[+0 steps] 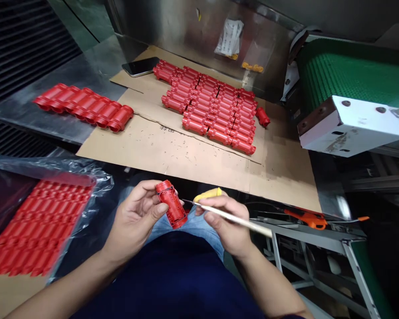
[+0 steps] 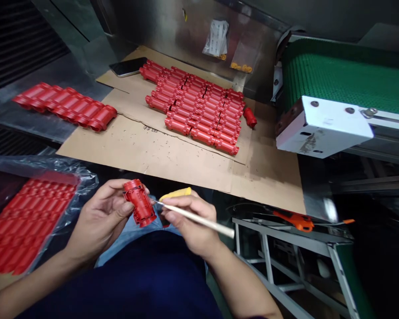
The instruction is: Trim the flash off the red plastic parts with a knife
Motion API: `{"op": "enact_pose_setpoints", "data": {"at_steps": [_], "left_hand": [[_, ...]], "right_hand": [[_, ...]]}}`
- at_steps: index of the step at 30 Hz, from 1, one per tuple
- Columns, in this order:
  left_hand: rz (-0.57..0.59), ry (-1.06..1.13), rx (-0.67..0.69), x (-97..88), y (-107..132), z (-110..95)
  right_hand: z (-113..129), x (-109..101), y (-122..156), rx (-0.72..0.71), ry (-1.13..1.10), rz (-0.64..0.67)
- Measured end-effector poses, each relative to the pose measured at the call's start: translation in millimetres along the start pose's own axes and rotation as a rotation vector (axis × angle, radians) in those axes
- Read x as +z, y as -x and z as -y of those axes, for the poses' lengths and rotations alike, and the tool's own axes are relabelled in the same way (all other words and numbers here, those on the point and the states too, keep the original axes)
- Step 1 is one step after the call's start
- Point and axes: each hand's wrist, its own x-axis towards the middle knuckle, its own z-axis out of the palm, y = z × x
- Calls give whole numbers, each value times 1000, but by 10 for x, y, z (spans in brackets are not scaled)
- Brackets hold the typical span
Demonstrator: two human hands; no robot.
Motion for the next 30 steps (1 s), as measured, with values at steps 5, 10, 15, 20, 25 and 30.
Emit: {"op": "enact_pose_setpoints", "data": {"at_steps": [5, 10, 15, 20, 25, 30], "left_hand": [[-68, -124, 147, 5, 41, -5], [-73, -136, 205, 31, 48, -44], [-84, -147, 214, 41, 54, -49], [-96, -176, 230, 52, 50, -61], [-83, -181, 227, 59, 29, -56], [-149, -258, 176, 76, 40, -38]], "right_hand": [[162, -4, 10, -340, 446, 125], [165, 33, 25, -353, 528, 178], [180, 47, 26, -389, 560, 191], [209, 42, 35, -348, 568, 200], [194, 12, 29, -319, 565, 239], [106, -17, 49, -360, 671, 360]]}}
